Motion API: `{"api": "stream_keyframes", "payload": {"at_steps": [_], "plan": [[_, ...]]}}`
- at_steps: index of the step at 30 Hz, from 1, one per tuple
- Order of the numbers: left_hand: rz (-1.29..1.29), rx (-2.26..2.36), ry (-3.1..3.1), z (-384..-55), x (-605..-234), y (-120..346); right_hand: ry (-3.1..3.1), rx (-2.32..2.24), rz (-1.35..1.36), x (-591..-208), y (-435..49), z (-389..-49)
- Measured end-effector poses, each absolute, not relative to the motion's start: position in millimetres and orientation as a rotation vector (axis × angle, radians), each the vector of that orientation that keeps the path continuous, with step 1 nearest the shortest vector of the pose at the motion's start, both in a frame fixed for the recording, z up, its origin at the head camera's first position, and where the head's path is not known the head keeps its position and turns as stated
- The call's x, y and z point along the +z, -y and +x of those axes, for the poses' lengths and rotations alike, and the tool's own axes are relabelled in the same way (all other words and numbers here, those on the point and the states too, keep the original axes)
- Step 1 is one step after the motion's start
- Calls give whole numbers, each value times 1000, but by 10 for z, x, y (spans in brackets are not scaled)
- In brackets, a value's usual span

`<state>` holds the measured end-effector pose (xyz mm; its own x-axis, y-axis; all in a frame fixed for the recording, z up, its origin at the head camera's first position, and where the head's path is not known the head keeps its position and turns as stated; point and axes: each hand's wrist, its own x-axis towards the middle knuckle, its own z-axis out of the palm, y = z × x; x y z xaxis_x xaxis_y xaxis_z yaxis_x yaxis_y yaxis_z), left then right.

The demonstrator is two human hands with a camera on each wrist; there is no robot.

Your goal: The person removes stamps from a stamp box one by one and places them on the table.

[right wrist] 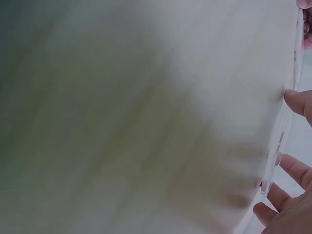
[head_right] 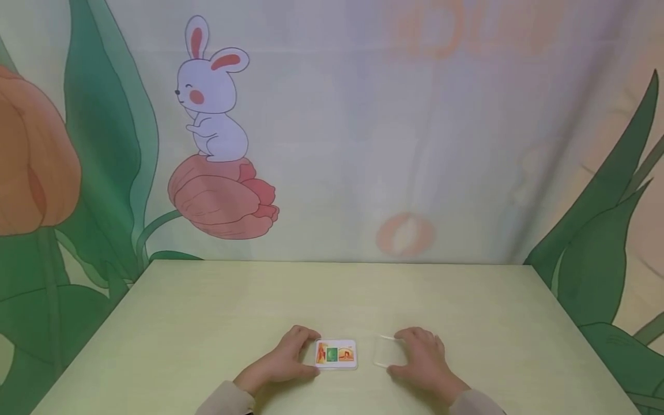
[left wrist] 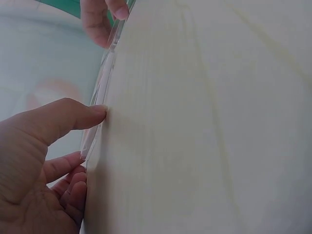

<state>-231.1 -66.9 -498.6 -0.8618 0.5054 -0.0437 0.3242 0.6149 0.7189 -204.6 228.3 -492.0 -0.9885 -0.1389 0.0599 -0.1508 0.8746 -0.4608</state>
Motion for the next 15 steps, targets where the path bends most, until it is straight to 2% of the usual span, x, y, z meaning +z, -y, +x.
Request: {"api": "stream_keyframes", "payload": {"at_steps": [15], "plan": [[635, 1080, -2590, -2328, -4918, 622, 3020, 835, 286, -4877, -2345, -2089]]}}
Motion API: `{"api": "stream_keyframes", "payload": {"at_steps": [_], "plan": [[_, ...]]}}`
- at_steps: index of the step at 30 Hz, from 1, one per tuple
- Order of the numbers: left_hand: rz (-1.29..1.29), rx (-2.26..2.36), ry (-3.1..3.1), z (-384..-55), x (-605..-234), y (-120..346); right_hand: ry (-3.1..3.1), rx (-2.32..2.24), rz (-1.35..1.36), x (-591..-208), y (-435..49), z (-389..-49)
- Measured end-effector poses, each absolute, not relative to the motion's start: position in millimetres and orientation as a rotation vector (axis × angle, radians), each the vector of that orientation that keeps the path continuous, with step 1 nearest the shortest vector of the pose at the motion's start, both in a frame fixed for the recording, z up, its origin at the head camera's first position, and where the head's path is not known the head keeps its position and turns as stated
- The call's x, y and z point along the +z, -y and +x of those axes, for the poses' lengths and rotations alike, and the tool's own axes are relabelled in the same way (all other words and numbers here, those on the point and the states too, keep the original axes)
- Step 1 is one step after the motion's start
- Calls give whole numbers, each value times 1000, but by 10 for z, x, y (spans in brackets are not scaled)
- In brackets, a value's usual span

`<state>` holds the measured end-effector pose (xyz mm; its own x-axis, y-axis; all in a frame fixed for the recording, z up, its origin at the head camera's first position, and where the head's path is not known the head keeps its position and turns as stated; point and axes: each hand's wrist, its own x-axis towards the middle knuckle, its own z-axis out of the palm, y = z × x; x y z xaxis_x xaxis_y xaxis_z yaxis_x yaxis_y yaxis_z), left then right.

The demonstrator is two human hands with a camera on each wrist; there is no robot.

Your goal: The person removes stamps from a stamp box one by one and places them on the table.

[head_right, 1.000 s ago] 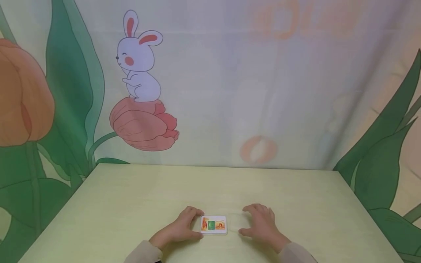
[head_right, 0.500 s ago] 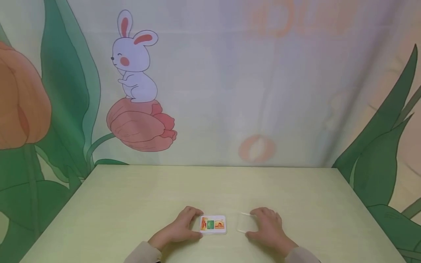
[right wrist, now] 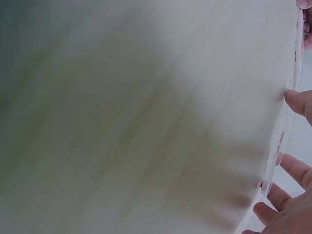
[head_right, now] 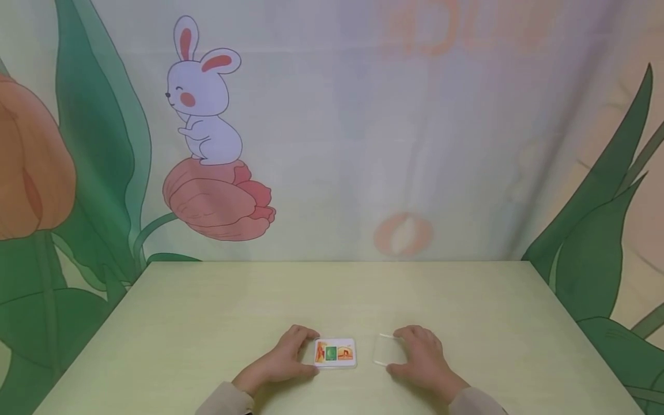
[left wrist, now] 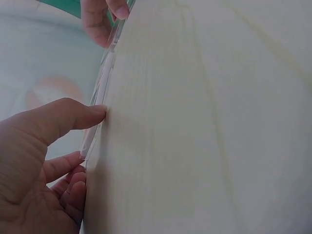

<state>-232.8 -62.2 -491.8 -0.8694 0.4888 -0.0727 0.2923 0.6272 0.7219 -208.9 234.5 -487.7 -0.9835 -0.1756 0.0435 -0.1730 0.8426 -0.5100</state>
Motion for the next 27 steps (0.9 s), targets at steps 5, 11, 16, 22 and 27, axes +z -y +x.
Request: {"api": "stream_keyframes", "payload": {"at_steps": [5, 11, 16, 22, 27], "plan": [[626, 1078, -2586, -2326, -4924, 617, -3018, -799, -280, -4901, -2347, -2102], [627, 1064, -2590, -2334, -4934, 618, -3030, -797, -286, -4892, -2335, -2093], [644, 1071, -2599, -2328, -4939, 633, -3046, -801, -308, -4880, -2311, -2081], [661, 1086, -2609, -2319, -4945, 636, -3083, -785, -331, -4865, -2287, -2100], [668, 1085, -2607, -2316, -4978, 643, -3104, -770, -356, -4843, -2256, -2102]]}}
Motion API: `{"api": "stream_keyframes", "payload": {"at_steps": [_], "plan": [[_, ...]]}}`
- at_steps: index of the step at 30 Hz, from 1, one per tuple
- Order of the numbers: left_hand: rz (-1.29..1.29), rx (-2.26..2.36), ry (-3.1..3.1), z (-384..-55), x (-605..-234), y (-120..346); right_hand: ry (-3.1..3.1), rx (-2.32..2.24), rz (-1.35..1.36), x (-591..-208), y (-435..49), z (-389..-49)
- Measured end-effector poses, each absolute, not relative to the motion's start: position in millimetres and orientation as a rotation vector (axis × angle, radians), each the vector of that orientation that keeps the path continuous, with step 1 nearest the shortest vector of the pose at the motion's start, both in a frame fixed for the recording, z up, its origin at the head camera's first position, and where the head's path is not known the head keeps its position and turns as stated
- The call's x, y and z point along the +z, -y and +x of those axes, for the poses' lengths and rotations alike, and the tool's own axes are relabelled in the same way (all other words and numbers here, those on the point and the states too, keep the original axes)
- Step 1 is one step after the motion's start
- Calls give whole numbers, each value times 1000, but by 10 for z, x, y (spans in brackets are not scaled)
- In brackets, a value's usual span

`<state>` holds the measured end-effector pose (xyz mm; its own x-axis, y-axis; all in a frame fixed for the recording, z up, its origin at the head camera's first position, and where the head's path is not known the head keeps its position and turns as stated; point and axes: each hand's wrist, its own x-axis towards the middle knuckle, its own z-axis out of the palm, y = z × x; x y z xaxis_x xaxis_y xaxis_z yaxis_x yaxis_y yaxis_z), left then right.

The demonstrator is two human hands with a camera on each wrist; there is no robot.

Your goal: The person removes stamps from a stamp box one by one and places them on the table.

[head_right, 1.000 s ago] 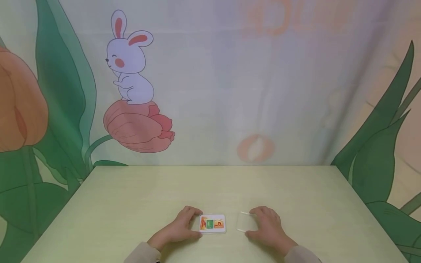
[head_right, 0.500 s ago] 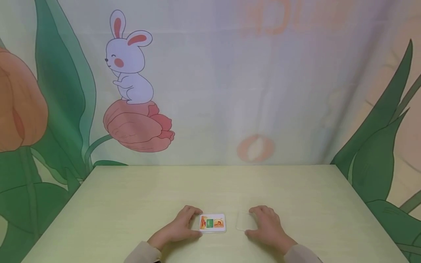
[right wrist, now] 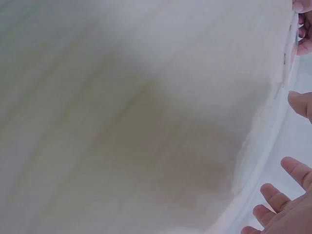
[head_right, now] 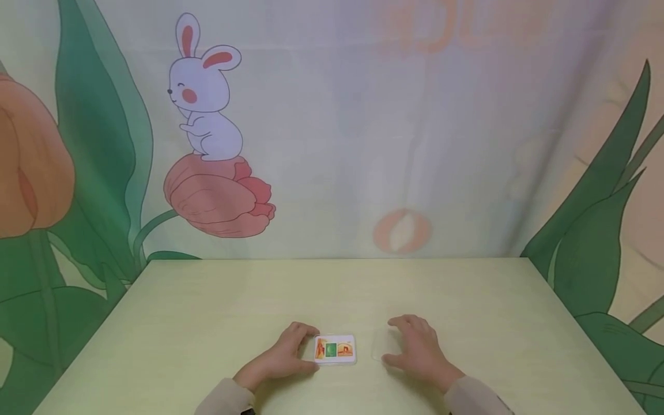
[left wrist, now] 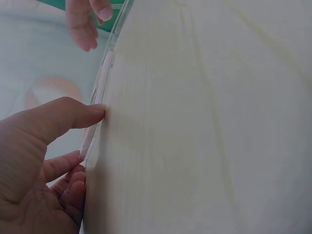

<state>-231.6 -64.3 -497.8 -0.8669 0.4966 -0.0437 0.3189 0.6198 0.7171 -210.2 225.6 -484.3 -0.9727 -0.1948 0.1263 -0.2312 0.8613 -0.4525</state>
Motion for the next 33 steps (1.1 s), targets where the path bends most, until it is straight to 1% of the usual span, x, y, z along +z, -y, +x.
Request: {"api": "stream_keyframes", "payload": {"at_steps": [17, 28, 33], "plan": [[670, 1089, -2595, -2295, -4950, 641, 2905, 729, 435, -4735, -2067, -2157], [640, 1076, -2580, -2295, -4939, 623, 2920, 767, 429, -4710, -1834, -2182], [634, 1078, -2585, -2310, -4924, 628, 2928, 800, 470, -4704, -1728, -2173]]}}
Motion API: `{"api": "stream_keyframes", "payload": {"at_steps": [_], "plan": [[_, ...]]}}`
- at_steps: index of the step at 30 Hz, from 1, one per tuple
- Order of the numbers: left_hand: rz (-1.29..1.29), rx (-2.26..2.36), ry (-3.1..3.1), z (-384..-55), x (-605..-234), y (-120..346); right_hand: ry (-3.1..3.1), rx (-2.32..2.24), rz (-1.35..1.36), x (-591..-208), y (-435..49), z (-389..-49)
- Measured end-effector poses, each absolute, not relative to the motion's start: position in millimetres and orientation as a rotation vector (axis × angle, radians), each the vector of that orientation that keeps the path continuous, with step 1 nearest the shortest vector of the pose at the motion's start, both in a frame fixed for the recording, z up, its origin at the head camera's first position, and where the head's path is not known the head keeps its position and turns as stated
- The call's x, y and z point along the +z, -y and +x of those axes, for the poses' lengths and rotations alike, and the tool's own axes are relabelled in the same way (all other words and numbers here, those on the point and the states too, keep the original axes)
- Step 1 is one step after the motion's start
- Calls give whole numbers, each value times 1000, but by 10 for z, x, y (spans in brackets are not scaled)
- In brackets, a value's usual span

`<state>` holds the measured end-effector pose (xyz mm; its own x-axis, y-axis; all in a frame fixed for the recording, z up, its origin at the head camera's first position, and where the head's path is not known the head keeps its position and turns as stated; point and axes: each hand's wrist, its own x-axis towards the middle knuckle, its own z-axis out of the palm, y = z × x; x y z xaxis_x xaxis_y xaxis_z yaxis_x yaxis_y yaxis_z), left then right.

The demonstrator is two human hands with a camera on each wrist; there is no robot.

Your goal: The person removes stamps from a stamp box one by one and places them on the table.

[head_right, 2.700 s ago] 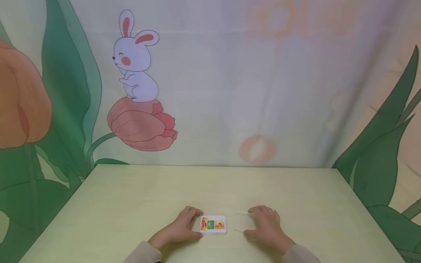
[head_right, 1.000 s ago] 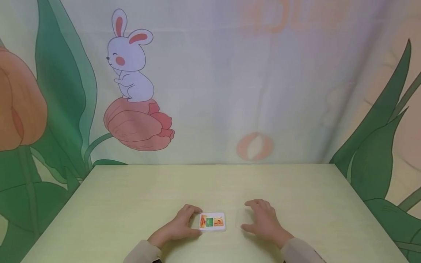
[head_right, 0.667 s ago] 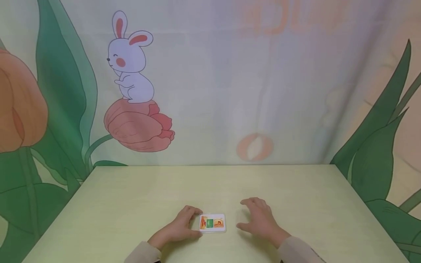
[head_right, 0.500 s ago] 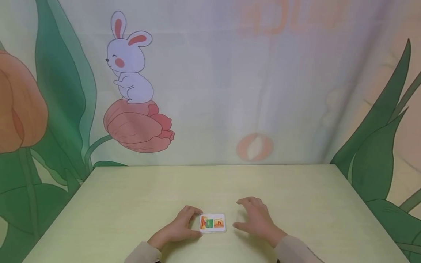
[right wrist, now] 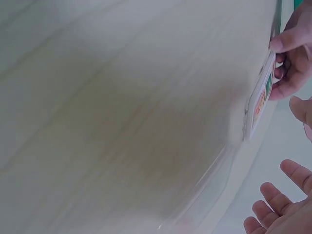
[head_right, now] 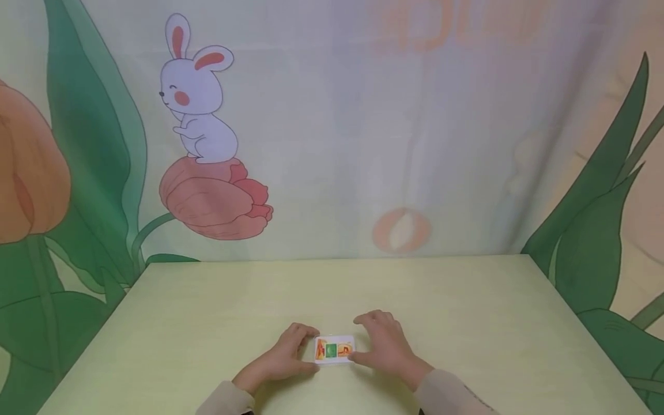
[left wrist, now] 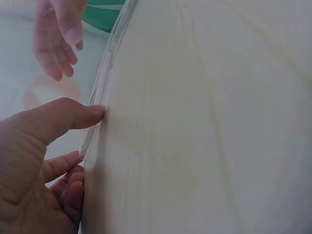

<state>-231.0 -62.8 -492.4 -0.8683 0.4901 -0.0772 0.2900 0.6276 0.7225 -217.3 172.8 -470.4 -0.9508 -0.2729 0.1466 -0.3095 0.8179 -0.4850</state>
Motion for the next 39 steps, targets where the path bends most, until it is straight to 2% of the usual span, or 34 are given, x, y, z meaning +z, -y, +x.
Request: {"api": "stream_keyframes", "payload": {"at_steps": [15, 39], "plan": [[660, 1110, -2590, -2312, -4922, 646, 2912, 892, 451, -4781, -1506, -2103], [695, 1120, -2582, -2295, -4960, 673, 2905, 724, 415, -4892, -1284, -2081]]}}
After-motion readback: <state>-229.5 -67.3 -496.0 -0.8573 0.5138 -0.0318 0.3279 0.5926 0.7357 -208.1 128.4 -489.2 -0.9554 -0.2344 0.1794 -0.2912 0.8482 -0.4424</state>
